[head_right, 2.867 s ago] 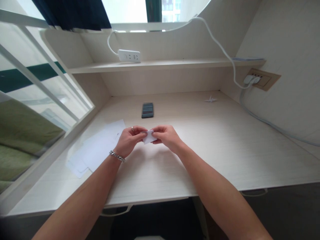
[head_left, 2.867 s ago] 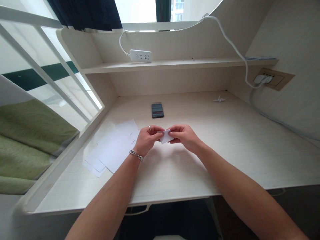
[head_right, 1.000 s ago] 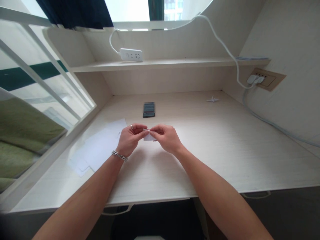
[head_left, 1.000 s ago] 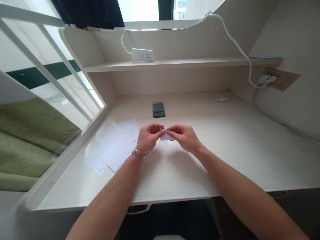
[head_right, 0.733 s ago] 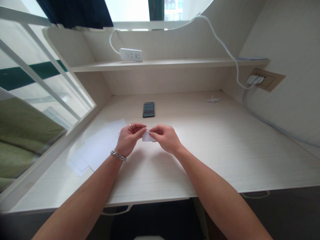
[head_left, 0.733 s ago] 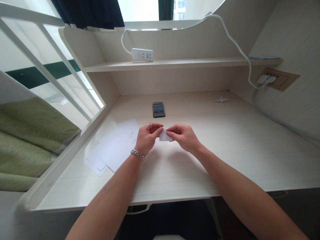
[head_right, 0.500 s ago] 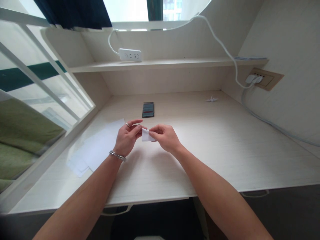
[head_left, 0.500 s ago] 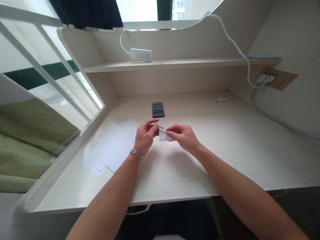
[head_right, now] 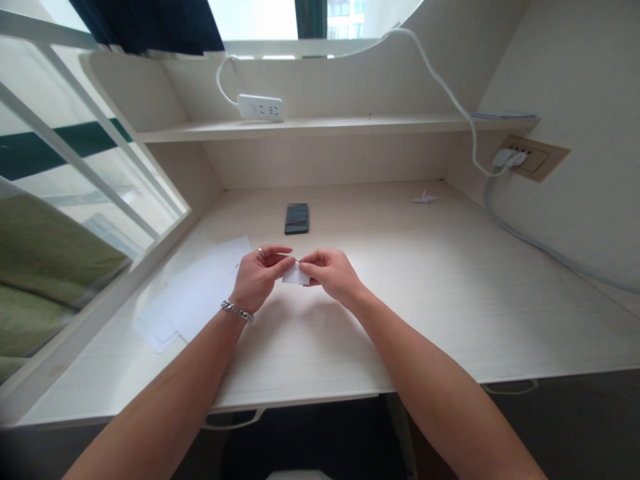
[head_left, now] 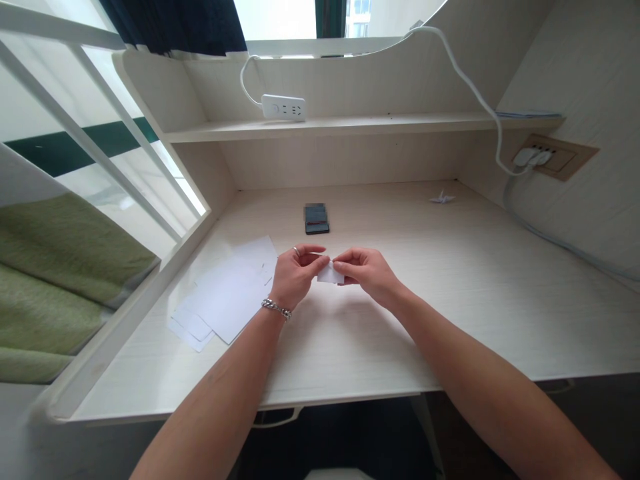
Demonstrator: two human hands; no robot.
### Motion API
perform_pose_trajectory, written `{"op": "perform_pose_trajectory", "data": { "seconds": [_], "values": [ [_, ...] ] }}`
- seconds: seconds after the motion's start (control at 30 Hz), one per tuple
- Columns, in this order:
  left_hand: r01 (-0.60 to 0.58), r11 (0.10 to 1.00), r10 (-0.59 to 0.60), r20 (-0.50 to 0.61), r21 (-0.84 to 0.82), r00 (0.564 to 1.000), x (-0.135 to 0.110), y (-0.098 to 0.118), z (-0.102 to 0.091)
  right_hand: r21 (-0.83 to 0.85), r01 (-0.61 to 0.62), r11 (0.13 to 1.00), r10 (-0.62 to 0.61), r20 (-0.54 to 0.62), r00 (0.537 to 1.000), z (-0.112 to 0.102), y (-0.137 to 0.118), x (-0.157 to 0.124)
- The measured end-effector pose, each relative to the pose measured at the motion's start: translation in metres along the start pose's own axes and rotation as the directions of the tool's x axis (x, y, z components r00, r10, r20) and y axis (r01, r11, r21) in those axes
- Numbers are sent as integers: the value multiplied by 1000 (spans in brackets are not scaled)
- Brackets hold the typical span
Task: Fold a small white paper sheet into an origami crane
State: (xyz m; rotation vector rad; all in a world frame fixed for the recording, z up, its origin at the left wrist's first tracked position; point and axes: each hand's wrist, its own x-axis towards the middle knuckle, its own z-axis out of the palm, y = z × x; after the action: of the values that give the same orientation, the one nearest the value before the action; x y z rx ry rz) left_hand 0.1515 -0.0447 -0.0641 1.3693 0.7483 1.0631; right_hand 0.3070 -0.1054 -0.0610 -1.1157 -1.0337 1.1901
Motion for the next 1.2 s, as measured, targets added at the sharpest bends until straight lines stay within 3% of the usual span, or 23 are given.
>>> {"op": "perform_pose_trajectory", "data": {
  "seconds": [0.37, 0.63, 0.87, 1.2],
  "values": [
    [65, 997, -65, -25, -35, 998, -1, 4, 3, 29, -14, 999, 14, -7, 1000, 1, 2, 1],
    [131, 980, -139, -38, -152, 990, 0, 5, 4, -38, 23, 999, -25, -53, 998, 0, 2, 1],
    [65, 997, -65, 14, -33, 998, 0, -2, 1, -119, 83, 989, -86, -20, 996, -1, 9, 3],
    [92, 995, -91, -20, 38, 996, -1, 1, 1, -328, 47, 943, -25, 71, 997, -8, 13, 5]
  ]
}}
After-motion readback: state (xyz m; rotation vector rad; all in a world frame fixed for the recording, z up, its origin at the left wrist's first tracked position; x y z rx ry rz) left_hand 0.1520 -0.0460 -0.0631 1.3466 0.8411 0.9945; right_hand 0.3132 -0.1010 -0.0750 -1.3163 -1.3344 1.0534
